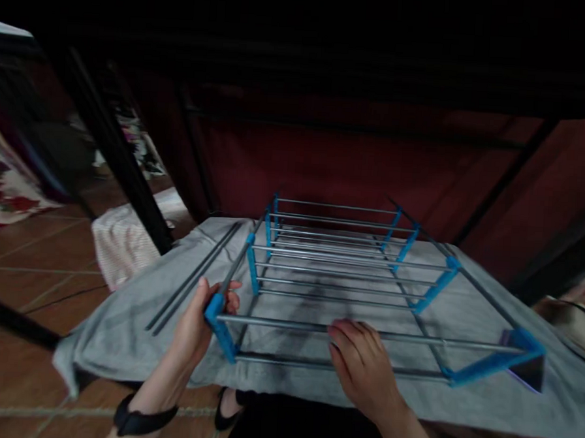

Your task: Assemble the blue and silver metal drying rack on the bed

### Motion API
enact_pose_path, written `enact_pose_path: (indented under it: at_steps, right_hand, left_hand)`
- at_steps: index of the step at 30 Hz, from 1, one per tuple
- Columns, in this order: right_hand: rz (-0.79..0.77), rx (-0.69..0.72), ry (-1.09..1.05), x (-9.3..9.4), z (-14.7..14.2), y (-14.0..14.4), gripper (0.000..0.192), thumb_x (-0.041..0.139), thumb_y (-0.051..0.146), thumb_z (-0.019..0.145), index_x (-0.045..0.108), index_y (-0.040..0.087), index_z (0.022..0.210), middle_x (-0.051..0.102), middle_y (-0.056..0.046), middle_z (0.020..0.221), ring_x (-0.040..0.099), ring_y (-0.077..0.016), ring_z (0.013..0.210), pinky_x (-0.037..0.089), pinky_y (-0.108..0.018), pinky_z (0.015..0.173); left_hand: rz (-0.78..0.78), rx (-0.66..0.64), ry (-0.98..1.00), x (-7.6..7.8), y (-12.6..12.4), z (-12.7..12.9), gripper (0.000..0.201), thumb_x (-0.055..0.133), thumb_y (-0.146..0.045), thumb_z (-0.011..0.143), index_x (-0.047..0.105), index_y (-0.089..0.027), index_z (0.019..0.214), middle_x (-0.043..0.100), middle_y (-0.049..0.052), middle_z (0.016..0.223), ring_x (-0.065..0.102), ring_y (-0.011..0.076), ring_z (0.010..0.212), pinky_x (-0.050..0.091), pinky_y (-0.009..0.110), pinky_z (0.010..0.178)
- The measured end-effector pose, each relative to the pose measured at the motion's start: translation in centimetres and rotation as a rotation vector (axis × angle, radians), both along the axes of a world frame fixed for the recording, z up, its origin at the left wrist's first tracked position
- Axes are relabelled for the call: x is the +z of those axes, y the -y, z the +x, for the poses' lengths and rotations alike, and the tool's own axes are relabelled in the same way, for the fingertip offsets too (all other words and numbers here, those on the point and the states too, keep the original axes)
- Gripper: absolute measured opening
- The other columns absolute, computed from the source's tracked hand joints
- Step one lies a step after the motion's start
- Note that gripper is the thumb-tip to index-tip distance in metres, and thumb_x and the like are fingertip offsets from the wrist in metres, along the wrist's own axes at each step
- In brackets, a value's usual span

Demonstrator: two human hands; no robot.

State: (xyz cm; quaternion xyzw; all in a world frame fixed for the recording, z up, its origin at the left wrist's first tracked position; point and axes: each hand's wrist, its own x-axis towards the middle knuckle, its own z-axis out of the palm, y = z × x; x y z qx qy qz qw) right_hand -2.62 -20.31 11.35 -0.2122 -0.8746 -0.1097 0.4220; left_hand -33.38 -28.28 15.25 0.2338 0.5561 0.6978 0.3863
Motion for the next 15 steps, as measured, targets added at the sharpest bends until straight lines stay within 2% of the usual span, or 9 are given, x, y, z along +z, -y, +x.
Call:
enact_pose_path:
  at_steps: [3, 5, 8, 11, 13, 15]
  right_hand:
    - [0.005, 0.096, -0.027, -3.8, 1.6, 1.0, 0.030, 0.046, 0.010, 0.101, 0.065, 0.018, 0.122, 0.074, -0.007, 0.108, 0.068, -0.0172, 0.102, 0.050, -0.033, 0.094]
    - [-0.001, 0.148, 0.062, -7.3, 2.5, 1.1, 0.032, 0.046, 0.010, 0.099, 0.067, 0.020, 0.122, 0.075, -0.006, 0.106, 0.070, -0.0157, 0.097, 0.053, -0.030, 0.089]
    - [-0.057, 0.105, 0.128, -13.2, 3.7, 0.3, 0.034, 0.044, 0.012, 0.099, 0.069, 0.023, 0.119, 0.076, -0.005, 0.107, 0.073, -0.0162, 0.093, 0.058, -0.028, 0.082]
    - [-0.162, 0.057, 0.057, -18.1, 4.8, -1.3, 0.029, 0.047, 0.020, 0.100, 0.070, 0.026, 0.116, 0.076, -0.006, 0.104, 0.075, -0.0185, 0.090, 0.062, -0.029, 0.078]
    - [-0.232, 0.032, 0.028, -20.2, 5.4, -2.4, 0.026, 0.048, 0.022, 0.101, 0.071, 0.027, 0.111, 0.075, -0.005, 0.099, 0.075, -0.0186, 0.086, 0.063, -0.027, 0.075]
    - [-0.279, 0.018, 0.029, -21.5, 5.7, -3.0, 0.025, 0.048, 0.023, 0.101, 0.071, 0.028, 0.106, 0.074, -0.004, 0.095, 0.075, -0.0181, 0.084, 0.064, -0.026, 0.074]
  left_hand:
    - [0.010, 0.137, -0.059, -2.7, -0.2, -2.6, 0.062, 0.066, -0.074, 0.076, 0.071, -0.015, 0.095, 0.069, 0.007, 0.081, 0.062, 0.0196, 0.073, 0.053, 0.029, 0.068]
    - [-0.066, 0.292, -0.282, -5.3, -0.2, -5.3, 0.048, 0.070, -0.061, 0.075, 0.071, -0.016, 0.094, 0.069, 0.006, 0.087, 0.064, 0.0213, 0.080, 0.053, 0.030, 0.073]
    - [-0.331, 0.411, -0.680, -9.6, 0.0, -9.9, 0.028, 0.059, -0.040, 0.081, 0.070, -0.017, 0.094, 0.070, 0.009, 0.096, 0.065, 0.0262, 0.091, 0.054, 0.037, 0.084]
    - [-0.651, 0.453, -1.031, -13.0, 0.9, -13.7, 0.036, 0.047, -0.020, 0.085, 0.070, -0.011, 0.112, 0.068, 0.019, 0.118, 0.064, 0.0323, 0.109, 0.051, 0.046, 0.096]
    - [-0.846, 0.447, -1.181, -14.5, 1.7, -15.7, 0.046, 0.046, -0.015, 0.086, 0.065, -0.006, 0.126, 0.062, 0.026, 0.131, 0.061, 0.0383, 0.119, 0.050, 0.051, 0.097]
    - [-0.998, 0.395, -1.252, -15.3, 2.3, -17.3, 0.051, 0.047, -0.017, 0.087, 0.060, -0.004, 0.135, 0.059, 0.029, 0.136, 0.058, 0.0418, 0.122, 0.050, 0.052, 0.095]
